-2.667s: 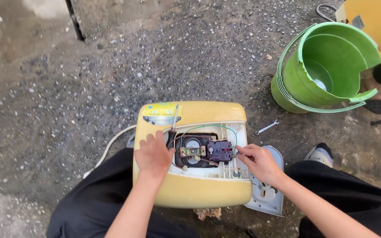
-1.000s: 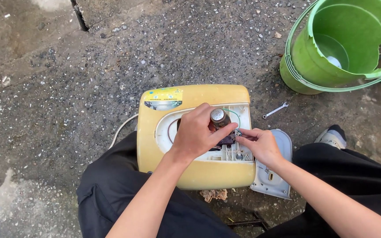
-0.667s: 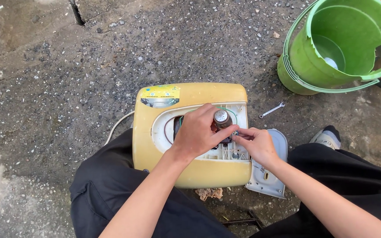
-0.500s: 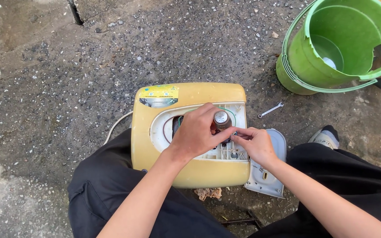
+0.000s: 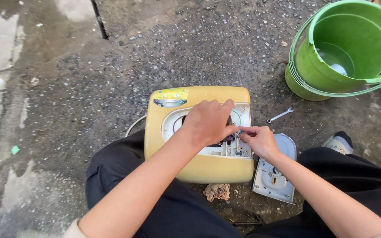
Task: Reinstalling a control unit and connecting wires inside a small appliance housing.
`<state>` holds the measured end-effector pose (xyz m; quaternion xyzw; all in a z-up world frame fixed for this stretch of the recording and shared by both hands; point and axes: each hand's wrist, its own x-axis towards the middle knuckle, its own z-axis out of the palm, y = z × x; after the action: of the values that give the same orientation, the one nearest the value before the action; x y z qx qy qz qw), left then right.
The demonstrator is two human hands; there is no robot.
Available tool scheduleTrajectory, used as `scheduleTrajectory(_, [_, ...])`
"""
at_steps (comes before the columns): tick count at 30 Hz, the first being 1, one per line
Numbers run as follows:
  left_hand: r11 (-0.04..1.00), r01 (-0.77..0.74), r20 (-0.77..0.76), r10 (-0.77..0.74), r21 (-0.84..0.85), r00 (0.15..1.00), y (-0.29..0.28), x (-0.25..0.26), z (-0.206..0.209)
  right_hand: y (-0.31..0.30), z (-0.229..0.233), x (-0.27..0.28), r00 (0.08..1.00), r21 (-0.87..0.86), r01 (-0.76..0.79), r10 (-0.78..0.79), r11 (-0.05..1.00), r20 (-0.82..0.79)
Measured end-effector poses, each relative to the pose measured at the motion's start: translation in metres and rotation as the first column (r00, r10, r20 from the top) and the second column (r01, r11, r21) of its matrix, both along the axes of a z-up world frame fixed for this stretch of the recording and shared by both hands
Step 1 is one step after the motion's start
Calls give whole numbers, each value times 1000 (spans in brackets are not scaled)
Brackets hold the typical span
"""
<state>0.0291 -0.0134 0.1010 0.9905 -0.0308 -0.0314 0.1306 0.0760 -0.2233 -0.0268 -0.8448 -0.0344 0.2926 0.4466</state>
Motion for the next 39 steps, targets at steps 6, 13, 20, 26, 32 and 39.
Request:
scheduleTrajectory(6, [989,136,-98,-131,48,987,-9,10,7,0,-2,7,999,15,-45,45,999,-13])
scheduleTrajectory(13, [987,78,-49,-71,141,996,-37,4,12,-2,-13,12,997,-16,-78,78,997,-8])
scheduleTrajectory(20, [977,126,-180,-95,170,979,-54,23,18,-2,-15,12,997,-28,-80,81,996,16])
scheduleTrajectory(26, [994,-33,-254,59,106,965,-64,33,-2,1,-6,11,995,-101,-90,93,991,28])
scheduleTrajectory(32, [973,159,-339,-95,167,936,-64,25,32,3,1,8,998,-37,-17,14,999,-69])
scheduleTrajectory(39, [993,-77,-308,102,93,946,-51,41,-13,6,-20,13,999,-58,-16,14,998,-47])
